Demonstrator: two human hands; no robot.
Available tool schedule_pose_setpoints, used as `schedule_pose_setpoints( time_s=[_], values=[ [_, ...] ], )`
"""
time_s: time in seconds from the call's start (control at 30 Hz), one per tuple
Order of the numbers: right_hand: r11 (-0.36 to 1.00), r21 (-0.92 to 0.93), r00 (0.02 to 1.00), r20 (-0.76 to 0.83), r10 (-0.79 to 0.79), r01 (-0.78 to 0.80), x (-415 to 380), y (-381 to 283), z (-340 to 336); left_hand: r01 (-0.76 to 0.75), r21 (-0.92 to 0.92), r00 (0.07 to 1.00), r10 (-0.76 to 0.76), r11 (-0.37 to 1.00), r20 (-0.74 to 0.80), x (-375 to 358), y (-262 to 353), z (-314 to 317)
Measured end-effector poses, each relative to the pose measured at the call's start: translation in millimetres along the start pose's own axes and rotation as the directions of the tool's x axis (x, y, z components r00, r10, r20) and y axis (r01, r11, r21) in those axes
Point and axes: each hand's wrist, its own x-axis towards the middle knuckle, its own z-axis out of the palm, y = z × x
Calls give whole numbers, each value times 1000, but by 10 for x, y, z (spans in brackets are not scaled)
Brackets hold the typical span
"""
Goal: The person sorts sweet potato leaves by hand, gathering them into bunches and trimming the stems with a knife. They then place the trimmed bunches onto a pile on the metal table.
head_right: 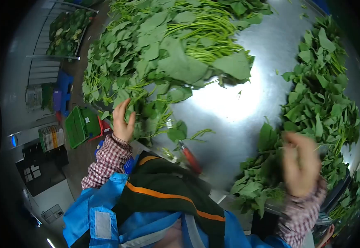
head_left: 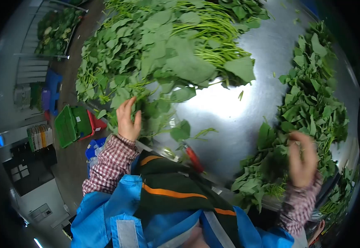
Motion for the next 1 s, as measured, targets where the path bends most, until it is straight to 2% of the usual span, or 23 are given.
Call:
schedule_pose_setpoints(
  time_s=[0.03,0.07,0.13,0.2,0.27,0.3,0.4,0.47,0.53,0.57,0.6,0.63,0.67,0.73,0.8,0.83,0.9,0.93,0.97,1.0],
  values=[
    [985,-12,981,90,-170,172,4,-191,406,-8,-32,1000,8,999,-5,-105,-106,-69],
    [953,138,943,164,-290,269,-82,-216,940,-14,-67,1000,13,998,-11,-243,-196,-128],
    [940,169,864,372,-339,296,-342,-357,1921,-52,-164,995,64,985,72,-578,-299,-97],
    [981,52,896,401,-192,186,-608,-591,2551,-101,-221,968,147,970,203,-802,-251,-63],
    [994,52,936,334,-108,97,-741,-595,2984,-234,-229,907,298,945,299,-856,-223,77],
    [998,48,955,292,-56,44,-777,-624,3071,-264,-184,883,314,947,348,-851,-268,146],
    [999,48,999,35,18,-19,-838,-699,2958,-351,-63,820,339,934,461,-727,-637,387],
    [993,-31,990,-90,109,-112,-788,-576,2921,-404,22,772,328,915,544,-585,-1199,413],
    [967,-87,935,-288,206,-240,-566,-511,3032,-522,173,731,334,835,596,-360,-1936,336],
    [962,-117,913,-363,189,-245,-484,-442,3223,-526,181,739,341,831,581,-187,-2316,221],
    [950,-194,914,-373,160,-245,-404,-543,3416,-580,240,740,380,779,556,-60,-2883,232],
    [962,-181,941,-309,141,-204,-259,-835,3575,-615,348,666,231,707,709,198,-3150,1],
    [971,-134,969,-177,173,-198,-97,-1161,3801,-601,387,687,205,699,697,359,-3512,-91],
    [986,-158,998,-30,-53,48,216,-1776,4295,-560,437,723,158,704,673,714,-3800,-412],
    [986,119,958,250,-140,113,584,-2357,4525,-459,497,776,60,736,628,831,-3842,-565],
    [979,138,962,207,-179,153,674,-2508,4438,-409,527,799,13,745,601,916,-3826,-640],
    [959,163,960,116,-254,234,863,-2770,4248,-199,439,913,3,876,407,874,-3512,-817],
    [970,75,969,68,-236,231,896,-2671,4123,-96,367,952,-23,925,307,763,-3306,-844],
    [976,30,973,-95,-212,215,909,-2472,4091,-118,287,992,103,951,67,662,-3097,-803],
    [996,-47,989,-120,-86,81,921,-2259,4029,-144,145,989,146,979,-4,625,-2872,-747]
  ],
)
